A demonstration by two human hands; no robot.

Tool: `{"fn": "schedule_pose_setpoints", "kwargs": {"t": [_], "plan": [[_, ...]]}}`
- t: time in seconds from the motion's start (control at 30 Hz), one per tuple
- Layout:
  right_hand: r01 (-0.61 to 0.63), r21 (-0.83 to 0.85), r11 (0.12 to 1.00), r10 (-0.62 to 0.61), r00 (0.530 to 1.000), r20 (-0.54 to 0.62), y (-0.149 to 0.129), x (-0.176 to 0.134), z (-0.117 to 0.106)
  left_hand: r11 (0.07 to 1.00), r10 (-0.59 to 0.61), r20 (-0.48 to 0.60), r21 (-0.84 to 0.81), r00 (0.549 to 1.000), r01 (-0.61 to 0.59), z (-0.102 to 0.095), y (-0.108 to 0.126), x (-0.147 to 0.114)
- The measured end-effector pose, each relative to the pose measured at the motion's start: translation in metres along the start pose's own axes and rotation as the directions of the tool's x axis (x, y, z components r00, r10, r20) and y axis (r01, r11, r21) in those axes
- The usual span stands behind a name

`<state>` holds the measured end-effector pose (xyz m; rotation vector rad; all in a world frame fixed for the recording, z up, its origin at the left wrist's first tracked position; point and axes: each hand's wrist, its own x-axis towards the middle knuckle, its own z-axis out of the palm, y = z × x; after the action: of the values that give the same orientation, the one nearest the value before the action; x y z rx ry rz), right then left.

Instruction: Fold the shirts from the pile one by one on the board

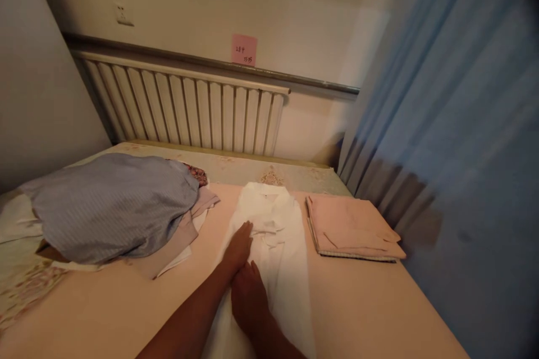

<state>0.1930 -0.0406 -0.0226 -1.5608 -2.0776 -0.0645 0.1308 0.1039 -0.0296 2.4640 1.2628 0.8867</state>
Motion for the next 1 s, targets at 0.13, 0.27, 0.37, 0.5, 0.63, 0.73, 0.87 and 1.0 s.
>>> {"fn": "schedule_pose_setpoints", "kwargs": {"t": [0.13,0.27,0.37,0.5,0.63,0.73,0.87,1.0], "plan": [[-0.046,0.096,0.994,0.051,0.997,-0.059,-0.003,-0.002,-0.001,0.998,0.029,0.029,0.051,0.999,-0.030,0.006,-0.003,-0.001],[-0.192,0.276,0.942,0.238,0.961,-0.141,0.015,-0.004,-0.017,0.993,0.053,0.036,0.101,0.998,-0.056,0.004,0.001,-0.006],[-0.309,0.260,0.915,0.375,0.889,-0.261,0.054,-0.005,-0.038,0.989,0.061,0.033,0.132,0.998,-0.065,0.003,0.004,-0.007],[-0.331,0.042,0.943,0.323,0.876,-0.358,0.116,-0.007,-0.055,0.986,0.064,0.030,0.155,0.997,-0.068,0.002,0.007,-0.008],[-0.235,-0.189,0.954,0.196,0.960,-0.202,0.142,0.006,-0.053,0.983,0.068,0.030,0.170,0.997,-0.072,0.001,0.009,-0.008],[-0.160,-0.212,0.964,0.147,0.986,-0.074,0.137,0.028,-0.051,0.980,0.069,0.029,0.185,0.997,-0.073,0.001,0.009,-0.009],[-0.151,0.125,0.981,0.157,0.987,-0.038,0.127,0.059,-0.050,0.976,0.075,0.035,0.200,0.997,-0.081,0.000,0.008,-0.009],[-0.301,0.503,0.810,0.385,0.920,-0.070,0.135,0.073,-0.052,0.976,0.078,0.034,0.202,0.996,-0.083,-0.001,0.008,-0.008]]}}
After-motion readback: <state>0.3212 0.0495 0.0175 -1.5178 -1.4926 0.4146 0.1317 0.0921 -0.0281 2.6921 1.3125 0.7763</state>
